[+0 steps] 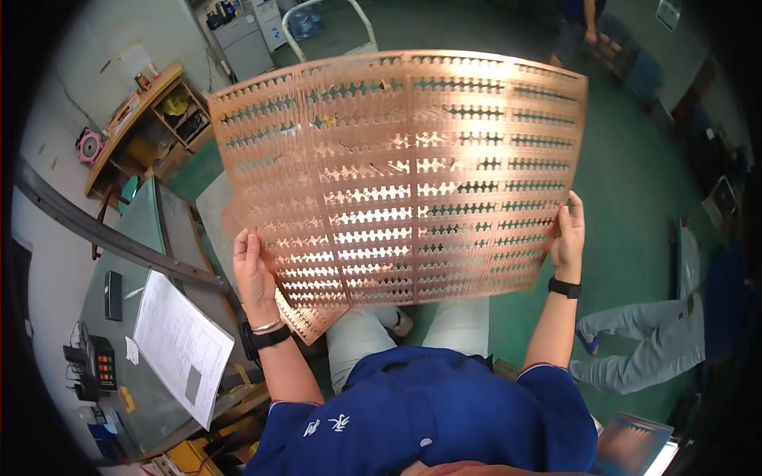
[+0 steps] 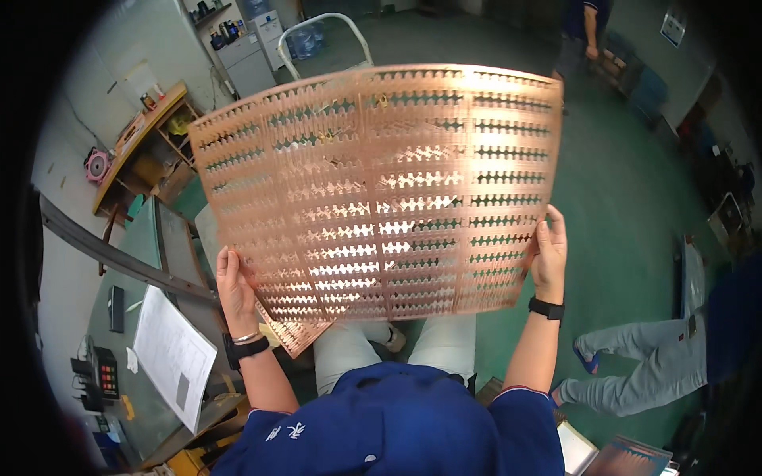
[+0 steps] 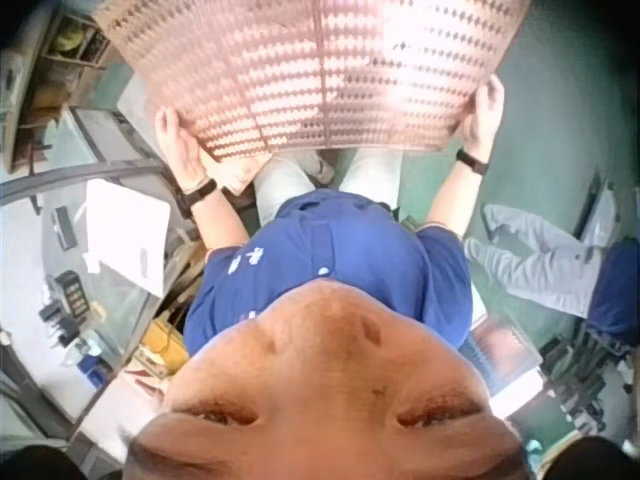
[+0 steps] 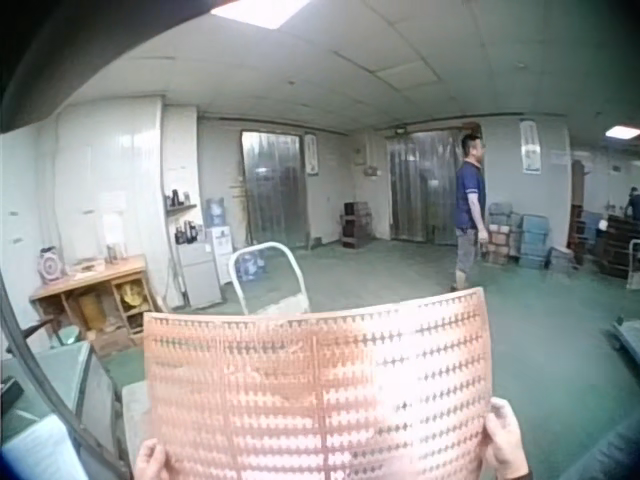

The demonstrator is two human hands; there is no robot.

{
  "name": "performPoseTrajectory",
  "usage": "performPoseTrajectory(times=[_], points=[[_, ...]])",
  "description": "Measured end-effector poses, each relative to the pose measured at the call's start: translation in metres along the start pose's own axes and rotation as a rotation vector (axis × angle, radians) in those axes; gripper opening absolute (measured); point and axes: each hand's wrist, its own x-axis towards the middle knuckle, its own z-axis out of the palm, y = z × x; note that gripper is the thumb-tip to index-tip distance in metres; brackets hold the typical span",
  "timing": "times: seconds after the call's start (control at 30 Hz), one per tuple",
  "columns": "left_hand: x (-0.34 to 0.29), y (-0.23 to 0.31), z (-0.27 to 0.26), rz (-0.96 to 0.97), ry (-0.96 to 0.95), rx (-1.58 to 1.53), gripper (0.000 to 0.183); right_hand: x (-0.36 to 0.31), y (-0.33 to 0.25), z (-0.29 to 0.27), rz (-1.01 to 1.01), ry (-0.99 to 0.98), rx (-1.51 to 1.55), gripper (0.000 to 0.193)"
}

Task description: The recorder is inspecting large perforated copper-colored sheets and using a marker to label or sign the edge of one.

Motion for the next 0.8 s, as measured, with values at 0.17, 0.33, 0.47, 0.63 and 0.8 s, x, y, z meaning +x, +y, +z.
performPoseTrajectory(times=[0.17, 0.33, 0.47, 0.63, 0.8], points=[[0.001, 0.006, 0.009, 0.393, -0.160, 0.143, 0.014, 0.022, 0.000, -0.016, -0.171, -0.135, -0.010, 0.026], [0.023, -0.003, 0.025, 0.495, -0.692, 0.119, 0.024, 0.057, 0.029, -0.022, -0.313, -0.433, 0.558, 0.029], [-0.003, -0.018, 0.048, 0.032, -0.265, -0.167, 0.028, 0.050, 0.052, -0.022, -0.150, -0.151, 0.535, 0.030], [-0.007, -0.026, 0.020, -0.265, -0.360, -0.163, 0.031, 0.035, 0.060, -0.026, -0.035, -0.010, 0.487, 0.031], [-0.018, -0.012, 0.027, -0.452, -0.379, -0.250, 0.034, 0.030, 0.063, -0.027, 0.021, 0.034, 0.461, 0.032]])
